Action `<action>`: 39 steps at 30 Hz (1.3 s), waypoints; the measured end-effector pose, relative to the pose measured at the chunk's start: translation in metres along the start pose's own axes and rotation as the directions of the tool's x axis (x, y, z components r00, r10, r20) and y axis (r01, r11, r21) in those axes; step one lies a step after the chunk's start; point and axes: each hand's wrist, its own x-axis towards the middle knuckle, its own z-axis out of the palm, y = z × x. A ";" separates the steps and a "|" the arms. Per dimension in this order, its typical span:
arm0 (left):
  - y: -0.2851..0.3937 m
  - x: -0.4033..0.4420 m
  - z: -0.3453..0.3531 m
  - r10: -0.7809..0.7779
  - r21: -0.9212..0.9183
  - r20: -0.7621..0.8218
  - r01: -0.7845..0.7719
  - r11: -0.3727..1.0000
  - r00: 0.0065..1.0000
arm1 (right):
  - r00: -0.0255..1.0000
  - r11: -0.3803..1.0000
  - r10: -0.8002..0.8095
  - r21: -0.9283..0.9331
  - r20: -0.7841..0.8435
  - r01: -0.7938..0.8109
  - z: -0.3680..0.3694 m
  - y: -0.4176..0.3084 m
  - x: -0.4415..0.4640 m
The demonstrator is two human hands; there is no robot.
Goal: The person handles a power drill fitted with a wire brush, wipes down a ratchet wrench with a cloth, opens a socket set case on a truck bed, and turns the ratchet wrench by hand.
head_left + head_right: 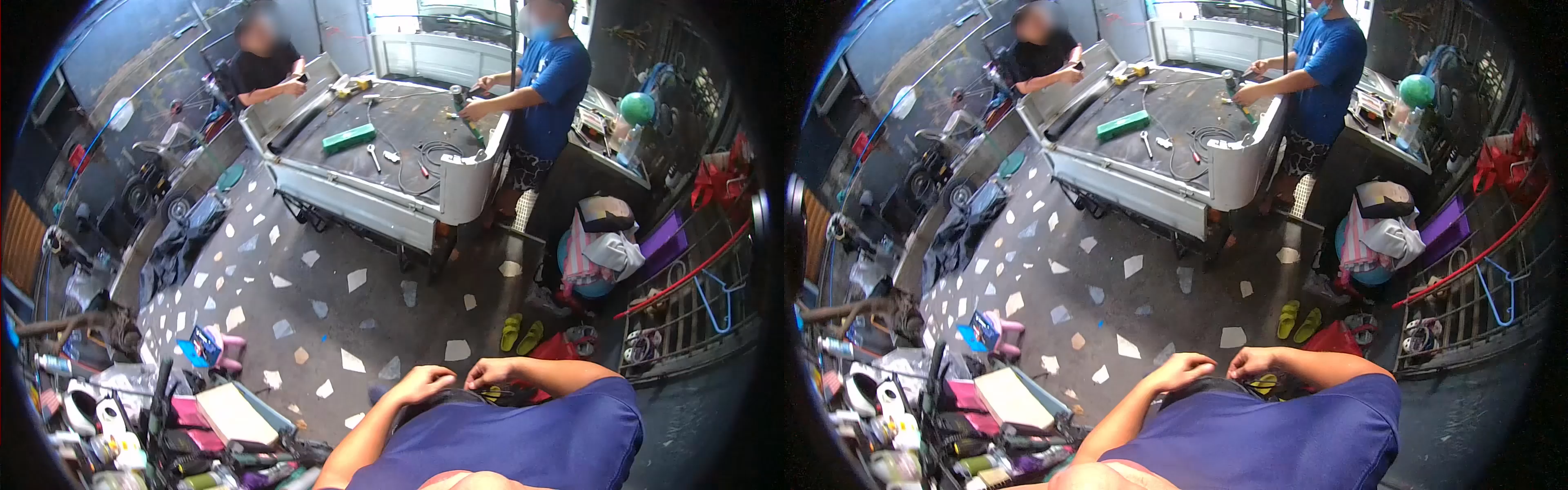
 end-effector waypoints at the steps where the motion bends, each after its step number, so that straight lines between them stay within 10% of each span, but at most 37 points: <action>1: 0.003 0.012 -0.001 -0.018 0.085 0.134 0.007 0.996 0.991 | 0.999 0.998 -0.020 0.052 -0.036 0.022 0.007 0.004 0.000; 5: -0.005 0.100 -0.018 0.054 0.305 0.511 -0.240 0.922 0.858 | 0.963 1.000 -0.030 -0.002 -0.269 0.031 -0.023 -0.018 -0.009; 12: -0.022 0.137 -0.123 0.089 0.306 0.582 -0.319 0.897 0.808 | 0.833 0.894 0.242 0.448 -0.498 0.008 -0.012 -0.066 0.035; 19: -0.005 0.130 -0.225 0.139 0.114 0.496 -0.223 0.968 0.857 | 0.886 0.778 0.285 0.628 -0.366 0.009 -0.015 -0.121 0.045; 25: -0.031 0.139 -0.296 0.232 0.171 0.468 -0.345 0.923 0.852 | 0.941 0.895 0.297 0.389 -0.161 -0.216 -0.083 -0.179 0.093; 28: -0.058 0.137 -0.361 0.098 0.176 0.212 -0.137 0.975 0.972 | 0.981 0.954 0.141 -0.246 -0.134 -0.171 -0.173 -0.221 0.148; 31: -0.095 0.109 -0.442 -0.094 -0.053 -0.225 0.084 0.995 0.970 | 0.937 0.874 -0.185 -0.485 -0.296 0.019 -0.242 -0.296 0.249; 32: -0.116 0.093 -0.466 -0.118 -0.070 -0.380 0.099 0.993 0.917 | 0.937 0.850 -0.289 -0.502 -0.196 0.157 -0.259 -0.308 0.300; 34: -0.177 0.055 -0.506 -0.318 -0.172 -0.606 0.270 0.947 0.730 | 0.990 0.975 0.134 -0.185 0.047 -0.123 -0.258 -0.364 0.368; 36: -0.212 0.003 -0.536 -0.238 0.019 -0.769 0.394 0.919 0.593 | 0.933 0.985 0.143 -0.141 0.330 -0.101 -0.252 -0.394 0.416; 39: -0.281 -0.075 -0.556 -0.473 -0.192 -0.770 0.552 0.812 0.428 | 0.859 0.756 0.075 -0.591 0.506 0.282 -0.262 -0.428 0.457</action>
